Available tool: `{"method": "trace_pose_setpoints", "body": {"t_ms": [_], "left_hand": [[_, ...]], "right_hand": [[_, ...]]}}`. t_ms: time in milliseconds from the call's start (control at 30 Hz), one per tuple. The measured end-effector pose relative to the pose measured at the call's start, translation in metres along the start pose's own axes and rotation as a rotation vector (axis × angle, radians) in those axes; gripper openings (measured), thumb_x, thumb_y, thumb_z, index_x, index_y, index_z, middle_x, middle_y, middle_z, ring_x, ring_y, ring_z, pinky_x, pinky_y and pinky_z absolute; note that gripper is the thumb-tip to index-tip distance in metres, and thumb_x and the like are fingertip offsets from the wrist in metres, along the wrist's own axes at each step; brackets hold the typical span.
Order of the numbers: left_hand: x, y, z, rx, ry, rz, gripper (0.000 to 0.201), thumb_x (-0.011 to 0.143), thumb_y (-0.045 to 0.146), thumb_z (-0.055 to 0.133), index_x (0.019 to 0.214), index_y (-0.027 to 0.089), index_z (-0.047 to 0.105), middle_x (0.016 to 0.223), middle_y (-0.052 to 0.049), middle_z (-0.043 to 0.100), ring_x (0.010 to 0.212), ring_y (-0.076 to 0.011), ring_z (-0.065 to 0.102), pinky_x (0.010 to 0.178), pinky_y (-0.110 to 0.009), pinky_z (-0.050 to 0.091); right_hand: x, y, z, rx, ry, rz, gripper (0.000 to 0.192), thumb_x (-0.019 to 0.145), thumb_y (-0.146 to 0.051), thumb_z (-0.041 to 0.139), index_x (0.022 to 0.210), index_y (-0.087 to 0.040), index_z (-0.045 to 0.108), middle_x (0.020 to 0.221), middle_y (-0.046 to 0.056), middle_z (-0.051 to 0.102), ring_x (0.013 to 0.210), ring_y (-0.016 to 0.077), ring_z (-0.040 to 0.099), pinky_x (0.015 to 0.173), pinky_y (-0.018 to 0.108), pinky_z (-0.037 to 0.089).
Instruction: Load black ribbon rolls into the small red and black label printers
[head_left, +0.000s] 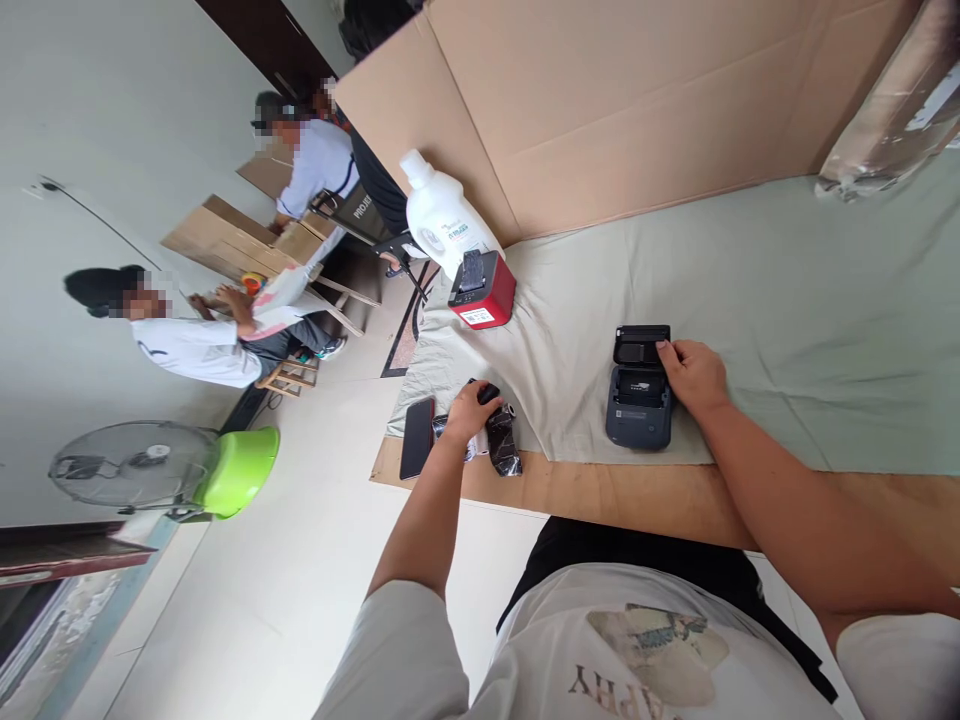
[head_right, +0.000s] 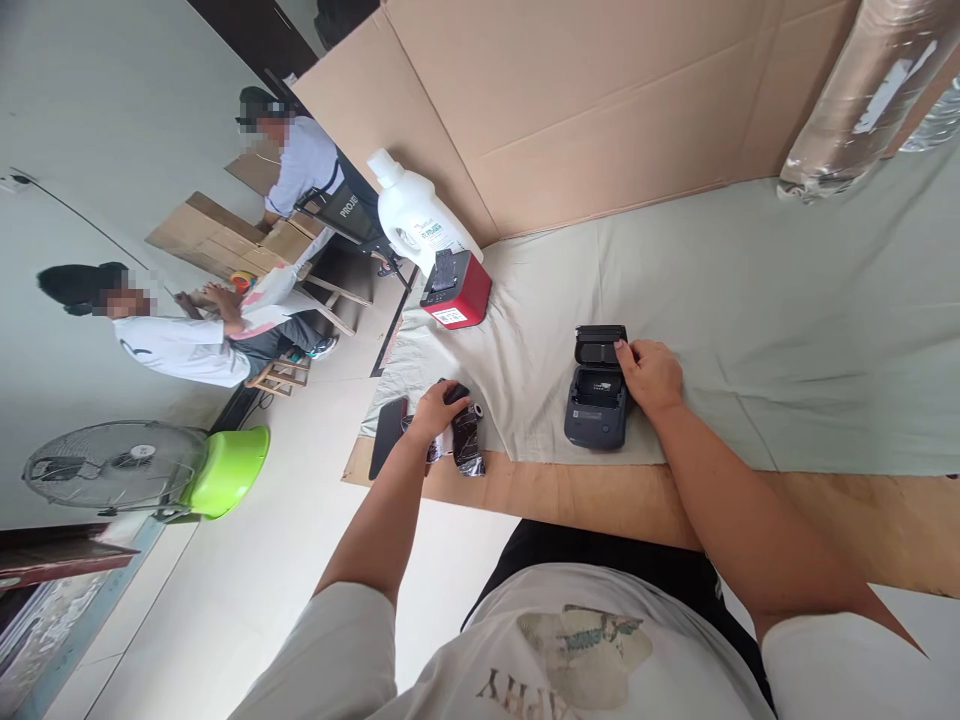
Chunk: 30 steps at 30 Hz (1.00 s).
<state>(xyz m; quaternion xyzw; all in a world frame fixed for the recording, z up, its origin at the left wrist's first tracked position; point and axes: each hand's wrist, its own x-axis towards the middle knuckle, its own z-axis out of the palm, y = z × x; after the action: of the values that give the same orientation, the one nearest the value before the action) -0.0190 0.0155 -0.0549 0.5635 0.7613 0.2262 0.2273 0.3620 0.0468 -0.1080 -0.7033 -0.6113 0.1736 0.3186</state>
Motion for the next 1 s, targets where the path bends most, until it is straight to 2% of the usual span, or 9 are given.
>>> {"method": "trace_pose_setpoints", "body": {"t_ms": [67,167,267,367,467,533,600,767,1000], "left_hand": [[0.008,0.002,-0.003,-0.073,0.015,-0.056,0.032,0.061,0.020,0.080,0.090,0.020,0.068,0.089,-0.006,0.071,0.096,-0.0273,0.065,0.096,-0.044,0.050],[0.012,0.013,-0.010,-0.188,0.046,-0.067,0.035,0.070,0.030,0.073,0.103,0.018,0.065,0.091,-0.006,0.071,0.092,-0.0232,0.067,0.086,-0.039,0.055],[0.001,0.035,-0.018,-0.498,-0.040,-0.022,0.042,0.076,0.043,0.068,0.109,0.017,0.062,0.095,-0.009,0.072,0.087,-0.0221,0.069,0.075,-0.036,0.056],[-0.023,0.067,-0.021,-0.772,-0.370,0.025,0.050,0.069,0.051,0.077,0.107,0.019,0.065,0.092,-0.010,0.073,0.082,-0.0253,0.070,0.069,-0.038,0.056],[-0.048,0.102,-0.010,-0.665,-0.806,0.132,0.052,0.063,0.050,0.084,0.102,0.019,0.069,0.093,-0.012,0.073,0.087,-0.0279,0.070,0.075,-0.041,0.056],[-0.058,0.123,0.008,-0.553,-0.954,0.254,0.045,0.066,0.044,0.085,0.100,0.018,0.070,0.099,-0.012,0.072,0.093,-0.0260,0.069,0.081,-0.039,0.055],[-0.061,0.141,0.033,-0.487,-0.901,0.381,0.036,0.071,0.034,0.081,0.101,0.018,0.069,0.105,-0.010,0.070,0.097,-0.0225,0.067,0.087,-0.036,0.054],[-0.051,0.174,0.089,-0.212,-0.576,0.608,0.027,0.076,0.017,0.073,0.102,0.019,0.067,0.109,-0.006,0.069,0.103,-0.0200,0.064,0.097,-0.036,0.049],[-0.046,0.183,0.107,0.178,-0.404,0.632,0.023,0.080,0.018,0.072,0.101,0.023,0.065,0.099,-0.004,0.071,0.104,-0.0265,0.060,0.101,-0.048,0.043]], "right_hand": [[0.000,0.001,0.001,0.009,0.009,0.002,0.051,0.093,-0.058,0.030,0.059,-0.023,0.046,0.071,0.011,0.061,0.076,0.0227,0.051,0.061,0.033,0.030],[0.000,0.001,0.001,0.015,0.008,0.004,0.052,0.093,-0.059,0.030,0.060,-0.023,0.048,0.071,0.011,0.062,0.076,0.0228,0.052,0.062,0.033,0.031],[-0.001,0.000,0.001,0.018,-0.013,0.015,0.052,0.094,-0.058,0.031,0.061,-0.023,0.048,0.073,0.011,0.062,0.078,0.0231,0.053,0.063,0.033,0.032],[-0.001,-0.001,-0.001,0.021,-0.031,0.034,0.051,0.094,-0.058,0.031,0.061,-0.023,0.048,0.074,0.011,0.062,0.079,0.0233,0.053,0.064,0.033,0.033],[-0.002,-0.002,-0.002,0.026,-0.043,0.031,0.050,0.095,-0.057,0.031,0.062,-0.022,0.048,0.075,0.010,0.062,0.081,0.0233,0.054,0.065,0.033,0.033],[-0.002,-0.003,-0.002,0.028,-0.041,0.023,0.050,0.095,-0.056,0.031,0.063,-0.022,0.049,0.076,0.010,0.063,0.081,0.0232,0.054,0.065,0.033,0.033],[-0.002,-0.003,-0.002,0.027,-0.034,0.012,0.050,0.095,-0.055,0.031,0.063,-0.022,0.051,0.076,0.010,0.064,0.081,0.0229,0.054,0.065,0.033,0.033],[-0.001,-0.002,-0.001,0.013,-0.037,-0.002,0.053,0.096,-0.056,0.029,0.065,-0.022,0.056,0.074,0.009,0.063,0.080,0.0223,0.054,0.063,0.032,0.032],[-0.001,-0.001,0.001,0.041,-0.033,-0.004,0.055,0.096,-0.057,0.030,0.067,-0.022,0.059,0.076,0.010,0.065,0.083,0.0232,0.056,0.066,0.032,0.035]]}}
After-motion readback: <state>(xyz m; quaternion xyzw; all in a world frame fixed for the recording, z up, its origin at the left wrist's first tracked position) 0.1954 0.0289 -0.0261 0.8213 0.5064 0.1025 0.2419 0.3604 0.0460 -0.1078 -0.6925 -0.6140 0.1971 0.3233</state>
